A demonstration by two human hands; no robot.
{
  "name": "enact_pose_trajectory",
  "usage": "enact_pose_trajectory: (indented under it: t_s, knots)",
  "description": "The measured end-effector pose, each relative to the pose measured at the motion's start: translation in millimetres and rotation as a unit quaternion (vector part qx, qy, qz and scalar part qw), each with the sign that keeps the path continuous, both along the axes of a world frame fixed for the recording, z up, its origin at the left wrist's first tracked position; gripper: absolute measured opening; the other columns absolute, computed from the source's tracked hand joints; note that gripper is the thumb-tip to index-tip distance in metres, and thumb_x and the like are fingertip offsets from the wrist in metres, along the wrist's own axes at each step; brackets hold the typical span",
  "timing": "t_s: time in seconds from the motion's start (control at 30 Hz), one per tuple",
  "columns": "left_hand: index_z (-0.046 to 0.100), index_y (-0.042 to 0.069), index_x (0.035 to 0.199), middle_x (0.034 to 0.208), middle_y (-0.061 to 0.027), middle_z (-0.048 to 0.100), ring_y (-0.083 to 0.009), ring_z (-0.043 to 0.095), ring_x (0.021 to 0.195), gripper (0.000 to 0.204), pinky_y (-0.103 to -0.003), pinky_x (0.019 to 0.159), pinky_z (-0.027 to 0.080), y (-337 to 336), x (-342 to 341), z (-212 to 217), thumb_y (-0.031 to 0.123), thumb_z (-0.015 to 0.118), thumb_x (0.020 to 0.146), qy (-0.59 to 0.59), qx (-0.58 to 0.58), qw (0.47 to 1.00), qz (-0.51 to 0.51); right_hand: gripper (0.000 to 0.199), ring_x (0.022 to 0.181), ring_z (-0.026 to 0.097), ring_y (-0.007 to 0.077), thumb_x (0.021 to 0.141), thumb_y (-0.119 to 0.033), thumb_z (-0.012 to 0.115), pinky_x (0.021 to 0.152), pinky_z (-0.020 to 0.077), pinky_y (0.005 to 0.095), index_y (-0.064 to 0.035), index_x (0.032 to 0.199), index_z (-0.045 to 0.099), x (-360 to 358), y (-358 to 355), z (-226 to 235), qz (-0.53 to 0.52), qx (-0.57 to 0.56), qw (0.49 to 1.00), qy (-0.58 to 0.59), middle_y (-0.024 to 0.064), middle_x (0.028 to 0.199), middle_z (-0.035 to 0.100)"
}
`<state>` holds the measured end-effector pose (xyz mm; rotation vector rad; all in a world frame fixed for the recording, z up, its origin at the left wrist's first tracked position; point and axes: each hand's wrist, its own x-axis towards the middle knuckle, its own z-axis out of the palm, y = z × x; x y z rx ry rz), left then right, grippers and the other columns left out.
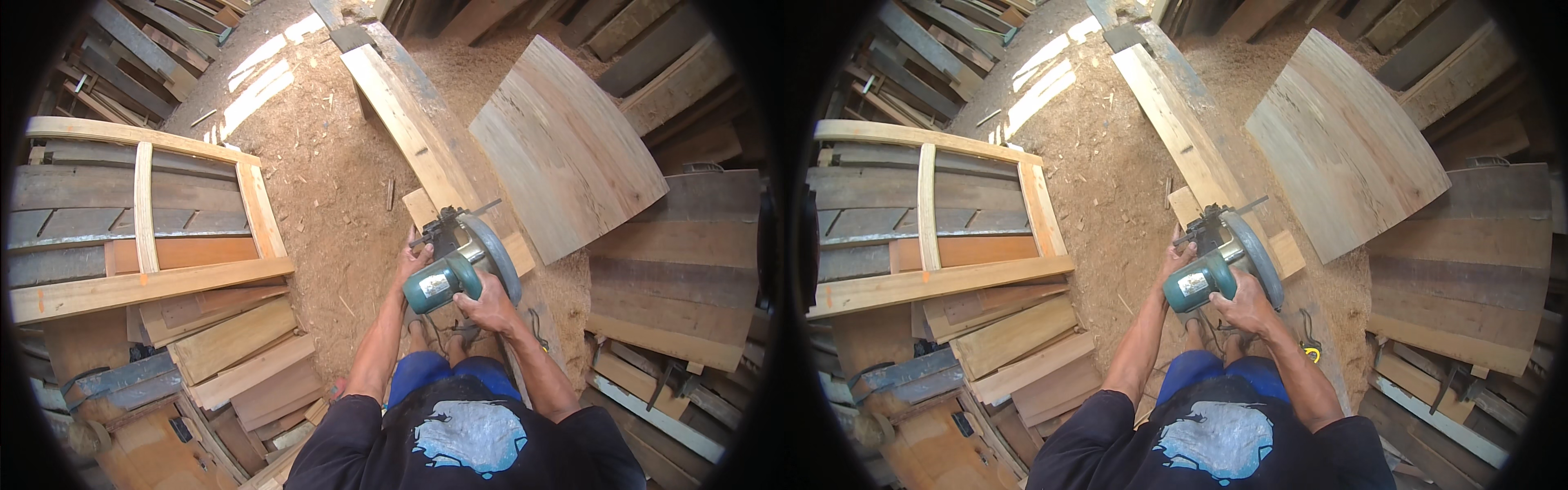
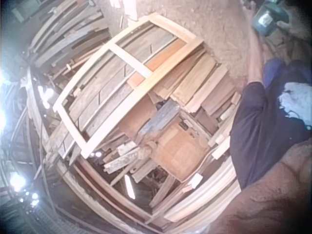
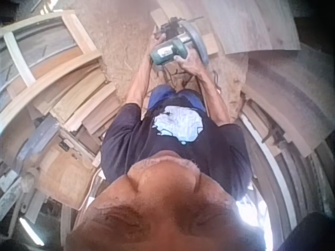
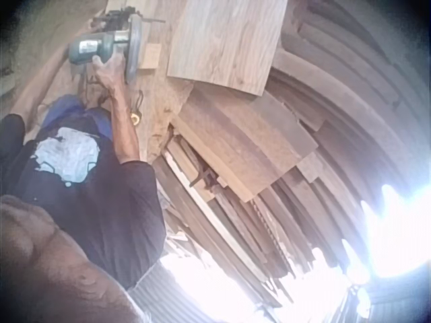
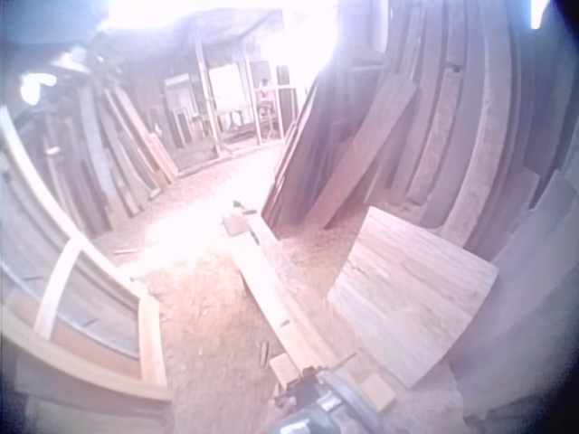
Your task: The person measures a wooden beam with a tape measure and cuts it using a circular saw. They then move several wooden boards and measure a smaller piece of wood.
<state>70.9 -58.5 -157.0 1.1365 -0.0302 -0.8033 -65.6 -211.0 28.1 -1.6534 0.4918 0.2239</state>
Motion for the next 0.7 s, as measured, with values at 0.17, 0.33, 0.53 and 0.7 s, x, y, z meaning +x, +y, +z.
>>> enact_pose_trajectory:
  t_s: [0.17,0.33,0.53,0.7]
  knots:
    - [0.013,0.01,0.159,0.084,0.0015,0.061,-0.0042,0.049,0.06,0.087,-0.022,0.051,0.04,-8.5,12.4,14.7,0.017,0.07,0.093,-0.001,0.038,0.999,0.011,0.038,0.086,0.065,0.0249,0.08,-0.01,0.067,0.083,0.0504,0.0366,0.0027,0.116,0.059,13.2,-3.1,-0.3,0.0,0.002,1.0,0.002,0.0173,0.095,0.068]
    - [0.013,0.007,0.158,0.091,-0.0003,0.064,-0.0056,0.053,0.064,0.088,-0.023,0.053,0.044,-8.3,27.2,11.6,0.019,0.071,0.093,-0.022,0.028,0.999,0.012,0.037,0.085,0.065,0.0245,0.08,-0.009,0.066,0.082,0.0504,0.0369,0.0035,0.114,0.059,26.5,-2.8,-0.6,-0.009,0.009,1.0,-0.012,0.0165,0.093,0.068]
    - [0.014,0.007,0.158,0.101,-0.0031,0.066,-0.0068,0.057,0.07,0.088,-0.023,0.057,0.048,-9.2,49.9,2.8,0.02,0.071,0.092,-0.048,-0.005,0.999,0.011,0.035,0.063,0.052,0.0095,0.083,-0.003,0.062,0.058,0.0455,0.0283,0.0006,0.117,0.057,47.3,-3.5,-3.9,-0.009,0.027,0.999,-0.043,0.0008,0.076,0.057]
    - [0.015,0.007,0.158,0.104,-0.0026,0.066,-0.0072,0.058,0.074,0.087,-0.023,0.06,0.049,-11.2,64.1,13.7,0.021,0.072,0.092,-0.017,0.015,1.0,0.018,0.032,0.07,0.056,0.0142,0.082,-0.006,0.063,0.067,0.0479,0.0314,0.002,0.113,0.059,64.4,-8.2,-1.5,-0.005,0.003,0.999,-0.05,0.0061,0.08,0.061]
